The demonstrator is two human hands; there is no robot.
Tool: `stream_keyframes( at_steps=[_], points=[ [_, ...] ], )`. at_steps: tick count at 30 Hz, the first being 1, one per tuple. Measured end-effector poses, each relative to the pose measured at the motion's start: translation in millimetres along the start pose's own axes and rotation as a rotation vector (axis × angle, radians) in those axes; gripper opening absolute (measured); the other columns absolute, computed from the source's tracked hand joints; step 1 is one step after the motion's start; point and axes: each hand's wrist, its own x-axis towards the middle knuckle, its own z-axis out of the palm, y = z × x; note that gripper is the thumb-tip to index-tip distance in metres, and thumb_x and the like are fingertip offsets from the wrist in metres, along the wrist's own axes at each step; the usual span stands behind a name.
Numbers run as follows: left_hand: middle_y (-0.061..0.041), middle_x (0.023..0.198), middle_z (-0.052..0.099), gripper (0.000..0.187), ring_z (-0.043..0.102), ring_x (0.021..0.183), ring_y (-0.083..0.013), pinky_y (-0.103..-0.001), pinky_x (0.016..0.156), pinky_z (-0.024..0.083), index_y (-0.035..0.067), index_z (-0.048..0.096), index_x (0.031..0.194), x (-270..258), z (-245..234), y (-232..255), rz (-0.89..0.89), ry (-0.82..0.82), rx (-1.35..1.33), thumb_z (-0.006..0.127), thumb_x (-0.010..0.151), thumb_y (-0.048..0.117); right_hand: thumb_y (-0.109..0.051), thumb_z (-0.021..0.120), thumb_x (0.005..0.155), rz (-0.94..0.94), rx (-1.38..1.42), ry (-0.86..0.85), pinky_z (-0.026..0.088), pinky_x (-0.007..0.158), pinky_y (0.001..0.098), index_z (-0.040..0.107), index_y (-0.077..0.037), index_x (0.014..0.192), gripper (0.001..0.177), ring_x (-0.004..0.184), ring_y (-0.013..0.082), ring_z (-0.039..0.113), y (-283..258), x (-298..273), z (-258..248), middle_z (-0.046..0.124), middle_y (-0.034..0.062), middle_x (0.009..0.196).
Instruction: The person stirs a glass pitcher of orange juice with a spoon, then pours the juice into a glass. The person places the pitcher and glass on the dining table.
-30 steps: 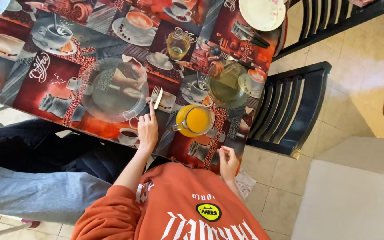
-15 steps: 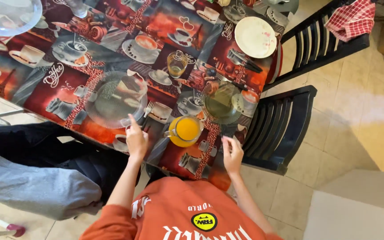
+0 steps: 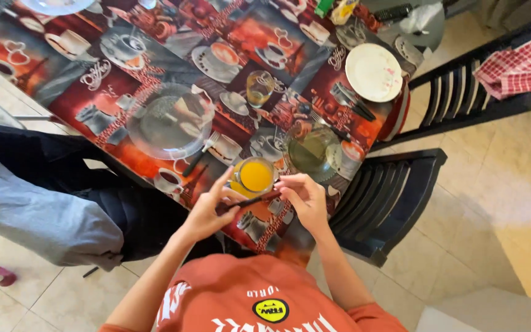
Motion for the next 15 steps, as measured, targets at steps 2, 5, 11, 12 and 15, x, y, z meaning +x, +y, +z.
stream_keyframes(
  at_steps=[2, 5, 11, 12, 15],
  points=[
    [-0.004, 0.101, 0.08, 0.096, 0.076, 0.087, -0.0197, -0.033, 0.082, 0.06, 0.012, 0.026, 0.161, 5, -1, 6, 0.001, 0.004, 0.049, 0.073, 0.078, 0.002, 0.002, 0.074, 0.09, 0.001, -0.006, -0.025, 0.063, 0.06, 0.0295, 0.075, 0.003, 0.105, 0.015, 0.066, 0.0207, 0.076, -3, 5, -6, 0.077, 0.0163, 0.091],
    [-0.002, 0.101, 0.08, 0.093, 0.076, 0.089, -0.0187, -0.033, 0.083, 0.06, 0.015, 0.032, 0.16, 15, -3, 5, 0.0, -0.011, 0.076, 0.071, 0.077, 0.0, -0.002, 0.074, 0.09, 0.016, -0.073, -0.092, 0.063, 0.062, 0.0288, 0.079, -0.001, 0.1, 0.011, 0.068, 0.0195, 0.076, -13, 16, -11, 0.078, 0.0126, 0.09],
    [0.001, 0.106, 0.076, 0.077, 0.07, 0.101, -0.0196, -0.032, 0.09, 0.058, 0.014, 0.049, 0.151, 30, -10, 4, 0.126, 0.048, 0.232, 0.072, 0.079, 0.0, -0.007, 0.073, 0.093, 0.01, -0.239, -0.057, 0.061, 0.065, 0.0269, 0.081, -0.005, 0.098, 0.01, 0.068, 0.015, 0.075, -20, 20, -16, 0.077, 0.0079, 0.086],
    [0.001, 0.108, 0.075, 0.075, 0.068, 0.103, -0.021, -0.033, 0.092, 0.057, 0.013, 0.049, 0.151, 35, -7, 0, 0.16, 0.066, 0.231, 0.071, 0.081, 0.001, -0.005, 0.073, 0.094, -0.013, -0.264, -0.012, 0.06, 0.065, 0.0282, 0.08, -0.004, 0.098, 0.008, 0.068, 0.0159, 0.073, -19, 22, -18, 0.075, 0.009, 0.083],
    [-0.008, 0.121, 0.067, 0.092, 0.059, 0.11, -0.0301, -0.044, 0.096, 0.052, 0.007, 0.035, 0.158, 46, -16, 3, 0.18, 0.109, 0.473, 0.079, 0.077, 0.009, -0.01, 0.074, 0.094, -0.136, -0.469, 0.022, 0.057, 0.07, 0.0323, 0.082, -0.011, 0.096, 0.008, 0.071, 0.0216, 0.072, -40, 38, -13, 0.076, 0.0053, 0.083]
  ],
)
